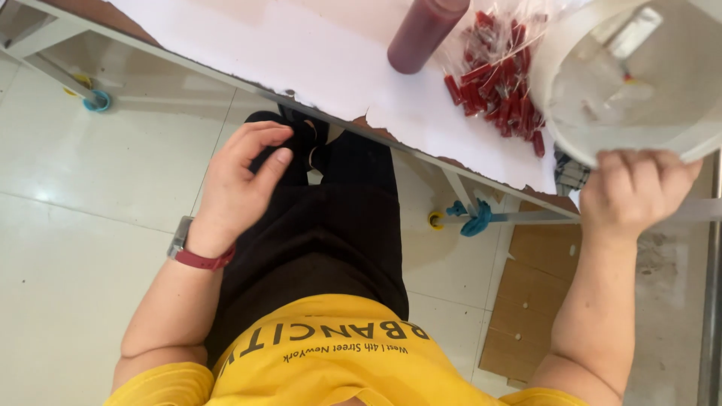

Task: The person packages small portions of red paste into clear plastic wrappers by hand, twists and seals each packet, and places them onto the table before retrieving additional plastic wrappers from a container.

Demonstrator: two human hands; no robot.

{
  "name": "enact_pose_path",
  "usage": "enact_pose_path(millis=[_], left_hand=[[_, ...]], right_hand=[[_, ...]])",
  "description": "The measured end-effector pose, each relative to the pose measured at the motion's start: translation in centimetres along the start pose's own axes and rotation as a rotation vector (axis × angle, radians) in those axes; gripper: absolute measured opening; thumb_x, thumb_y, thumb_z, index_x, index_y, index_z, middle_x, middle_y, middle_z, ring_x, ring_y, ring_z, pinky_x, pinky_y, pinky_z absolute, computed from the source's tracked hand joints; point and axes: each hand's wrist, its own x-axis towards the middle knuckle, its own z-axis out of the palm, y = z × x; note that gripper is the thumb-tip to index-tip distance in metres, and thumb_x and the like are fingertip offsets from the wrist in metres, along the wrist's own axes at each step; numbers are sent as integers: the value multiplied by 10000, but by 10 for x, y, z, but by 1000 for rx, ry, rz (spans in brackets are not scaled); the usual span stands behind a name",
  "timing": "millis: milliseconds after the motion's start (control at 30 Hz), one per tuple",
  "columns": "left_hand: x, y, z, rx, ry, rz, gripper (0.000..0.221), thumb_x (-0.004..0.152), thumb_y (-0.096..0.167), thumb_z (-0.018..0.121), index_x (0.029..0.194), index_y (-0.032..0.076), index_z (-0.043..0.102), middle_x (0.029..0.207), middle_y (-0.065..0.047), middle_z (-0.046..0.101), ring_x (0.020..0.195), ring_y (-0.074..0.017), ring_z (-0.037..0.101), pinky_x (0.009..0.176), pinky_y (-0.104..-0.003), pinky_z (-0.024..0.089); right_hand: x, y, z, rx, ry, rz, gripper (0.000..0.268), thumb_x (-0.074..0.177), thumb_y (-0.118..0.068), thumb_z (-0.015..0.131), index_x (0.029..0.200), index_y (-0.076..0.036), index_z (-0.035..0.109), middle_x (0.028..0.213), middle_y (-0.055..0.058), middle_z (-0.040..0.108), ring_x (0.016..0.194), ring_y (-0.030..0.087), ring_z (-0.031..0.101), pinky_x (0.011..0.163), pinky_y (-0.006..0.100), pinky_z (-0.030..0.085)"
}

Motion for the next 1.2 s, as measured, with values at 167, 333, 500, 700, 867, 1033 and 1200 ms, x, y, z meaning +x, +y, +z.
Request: enact_pose_path(millis=[167, 333, 500, 700, 867, 1033, 1200], left_hand=[[-7, 87, -6, 21, -115, 429, 176, 966, 59, 744, 1132, 33, 694, 1161, -109, 701, 1068, -266, 687, 902, -339, 569], [-9, 136, 2, 250, -283, 802, 268, 901, 96, 712, 1133, -38, 707, 1076, -136, 685, 962, -262, 653, 804, -352, 562], [12, 127, 48, 1113, -745, 544, 232, 800, 157, 665, 973, 25, 747, 945, -125, 712, 911, -275, 639, 735, -357, 533], [26, 51, 82, 1338, -968, 186, 260, 784, 152, 661, 1008, 43, 736, 993, -140, 692, 961, -347, 625, 724, -427, 539], [8, -3, 79, 895, -982, 178, 215, 879, 119, 609, 983, 21, 770, 1009, -199, 730, 981, -337, 689, 883, -395, 534], [5, -3, 85, 420, -889, -105, 233, 926, 105, 548, 1061, -15, 697, 956, -251, 722, 911, -378, 699, 832, -460, 524], [10, 5, 86, 331, -958, -271, 251, 958, 149, 541, 948, -8, 737, 963, -217, 723, 929, -372, 697, 868, -452, 525]], right_hand=[[51, -87, -67, 117, -34, -121, 115, 827, 18, 753, 905, -68, 756, 896, 72, 709, 919, 312, 600, 1008, 587, 496], [96, -138, -81, 237, -72, -354, 121, 774, -111, 738, 893, -107, 757, 905, 69, 733, 870, 283, 616, 882, 524, 509], [114, -159, -60, 317, -44, -530, 132, 816, -136, 748, 947, -121, 734, 946, 86, 716, 921, 282, 629, 915, 544, 496], [111, -175, -32, 360, -80, -618, 111, 825, -91, 721, 935, -105, 711, 888, 62, 643, 903, 255, 611, 1060, 575, 481], [100, -187, -22, 396, -128, -658, 86, 849, -102, 683, 933, -109, 699, 858, 48, 622, 906, 238, 612, 1153, 565, 400], [92, -193, -18, 394, -162, -673, 78, 856, -92, 671, 928, -112, 694, 848, 36, 611, 915, 224, 616, 1174, 564, 370], [92, -197, -20, 412, -181, -668, 75, 861, -105, 671, 932, -114, 692, 860, 34, 618, 923, 225, 614, 1171, 560, 379]])
